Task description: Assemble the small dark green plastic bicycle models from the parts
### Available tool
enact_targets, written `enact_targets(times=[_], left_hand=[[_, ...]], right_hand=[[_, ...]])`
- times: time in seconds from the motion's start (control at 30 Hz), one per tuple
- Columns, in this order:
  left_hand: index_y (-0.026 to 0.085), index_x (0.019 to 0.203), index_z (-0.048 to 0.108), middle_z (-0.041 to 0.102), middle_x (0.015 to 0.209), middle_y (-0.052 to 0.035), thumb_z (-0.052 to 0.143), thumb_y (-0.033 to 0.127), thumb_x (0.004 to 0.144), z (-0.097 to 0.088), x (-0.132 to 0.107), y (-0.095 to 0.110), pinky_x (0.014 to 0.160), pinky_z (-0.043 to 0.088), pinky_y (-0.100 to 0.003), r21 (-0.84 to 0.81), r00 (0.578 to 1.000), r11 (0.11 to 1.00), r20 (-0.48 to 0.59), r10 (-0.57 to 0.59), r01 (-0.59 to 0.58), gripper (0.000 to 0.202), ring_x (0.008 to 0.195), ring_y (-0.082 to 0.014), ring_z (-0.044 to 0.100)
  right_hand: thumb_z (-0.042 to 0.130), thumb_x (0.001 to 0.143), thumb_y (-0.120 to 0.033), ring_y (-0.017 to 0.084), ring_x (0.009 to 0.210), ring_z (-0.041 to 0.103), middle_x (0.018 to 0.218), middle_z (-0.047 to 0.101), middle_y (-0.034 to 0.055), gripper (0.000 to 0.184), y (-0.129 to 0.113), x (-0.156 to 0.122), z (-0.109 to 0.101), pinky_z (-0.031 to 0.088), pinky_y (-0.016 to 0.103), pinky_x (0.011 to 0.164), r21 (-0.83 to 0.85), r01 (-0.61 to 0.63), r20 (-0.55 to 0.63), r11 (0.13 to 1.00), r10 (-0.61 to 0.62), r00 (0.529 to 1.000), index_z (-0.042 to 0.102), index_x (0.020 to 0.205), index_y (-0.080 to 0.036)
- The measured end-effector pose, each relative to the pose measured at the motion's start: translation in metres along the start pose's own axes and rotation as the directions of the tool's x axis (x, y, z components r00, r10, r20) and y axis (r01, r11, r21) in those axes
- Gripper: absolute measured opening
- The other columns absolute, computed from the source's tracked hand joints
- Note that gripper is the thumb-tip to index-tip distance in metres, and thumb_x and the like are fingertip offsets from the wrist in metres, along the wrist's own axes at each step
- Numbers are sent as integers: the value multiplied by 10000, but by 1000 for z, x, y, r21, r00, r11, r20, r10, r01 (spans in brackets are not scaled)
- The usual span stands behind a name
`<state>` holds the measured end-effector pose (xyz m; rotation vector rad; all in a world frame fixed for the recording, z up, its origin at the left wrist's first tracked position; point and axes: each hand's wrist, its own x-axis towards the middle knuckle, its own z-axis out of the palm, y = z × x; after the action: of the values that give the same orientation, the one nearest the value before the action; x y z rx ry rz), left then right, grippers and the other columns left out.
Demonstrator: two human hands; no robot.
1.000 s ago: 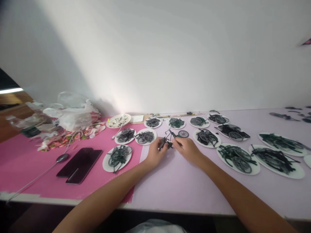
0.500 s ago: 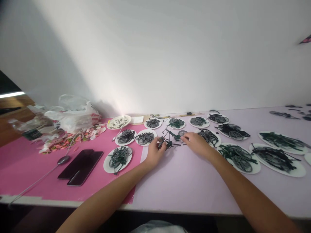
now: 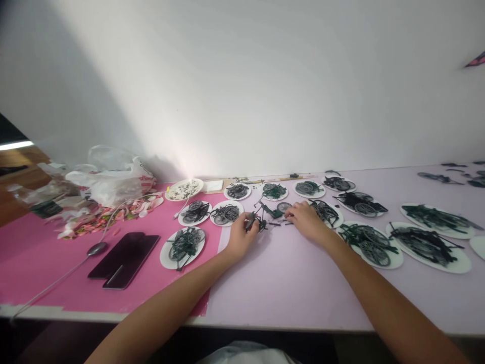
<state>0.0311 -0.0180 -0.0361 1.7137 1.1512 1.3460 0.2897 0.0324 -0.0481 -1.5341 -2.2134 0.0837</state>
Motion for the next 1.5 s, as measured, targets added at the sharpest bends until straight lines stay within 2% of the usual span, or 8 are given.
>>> enact_targets(times=[0.17, 0.53, 0.7, 0.8, 1.0, 1.13, 1.33, 1.5], left_hand=[[174, 982, 594, 667, 848, -17, 610, 264, 917, 0, 0, -1, 653, 458, -240, -1, 1000, 1000, 14, 0, 0, 112, 684, -117, 586], [186, 1126, 593, 665, 1039, -85, 561, 333, 995, 1, -1, -13, 828, 503, -314, 52, 980, 979, 22, 196, -197, 200, 909, -183, 624], [188, 1097, 586, 646, 997, -77, 529, 336, 1012, 0, -3, -11, 811, 477, -320, 79, 961, 958, 65, 270, -274, 180, 866, -181, 583], [191, 1090, 576, 640, 996, -77, 523, 310, 1008, 0, -4, -12, 809, 474, -323, 79, 956, 954, 73, 284, -289, 153, 863, -181, 576], [198, 1078, 553, 630, 1038, -90, 525, 315, 1007, 0, -4, -11, 840, 484, -333, 58, 938, 940, 108, 329, -336, 140, 926, -194, 596], [191, 1083, 555, 629, 1075, -116, 532, 310, 1004, 1, -5, -8, 874, 496, -355, 46, 931, 934, 116, 347, -354, 144, 977, -211, 606], [184, 1163, 618, 706, 1038, -99, 573, 292, 979, 2, -4, -10, 895, 522, -369, 83, 973, 971, 77, 219, -225, 217, 927, -201, 642], [169, 1148, 681, 751, 1067, -106, 638, 293, 944, 6, 1, -18, 917, 557, -365, -19, 992, 994, 61, 107, -106, 243, 958, -204, 701]], right_hand=[[520, 940, -253, 319, 1072, 569, 1020, 712, 112, 238, -6, 2, 7, 422, 445, 961, 89, 50, -28, 995, -48, 998, 757, 936, -242], [480, 1018, -507, 287, 1124, 598, 1062, 710, 98, 374, -50, -6, 3, 453, 431, 1012, 426, 44, -42, 904, -29, 999, 738, 1032, -237], [617, 905, -637, 301, 1227, 613, 1314, 671, 108, 526, -52, -5, 7, 472, 452, 1051, 742, -87, 85, 665, 36, 996, 680, 1265, -259], [683, 813, -716, 314, 1145, 649, 1239, 705, 125, 638, -56, -5, 6, 491, 477, 1025, 820, -164, 140, 549, 85, 986, 700, 1211, -219], [750, 742, -717, 252, 877, 664, 966, 722, 82, 619, -61, -4, 6, 535, 431, 868, 879, -188, 137, 438, 145, 980, 716, 1059, -186], [758, 717, -724, 227, 839, 649, 960, 714, 69, 616, -58, -2, 9, 524, 400, 839, 878, -182, 118, 443, 169, 979, 699, 1017, -189], [759, 715, -712, 226, 867, 648, 978, 723, 73, 598, -59, -2, 9, 508, 379, 841, 860, -154, 47, 487, 224, 973, 707, 1013, -196], [734, 736, -720, 229, 852, 643, 956, 725, 74, 581, -63, -2, 4, 508, 382, 827, 830, -154, 37, 536, 221, 974, 717, 989, -197]])
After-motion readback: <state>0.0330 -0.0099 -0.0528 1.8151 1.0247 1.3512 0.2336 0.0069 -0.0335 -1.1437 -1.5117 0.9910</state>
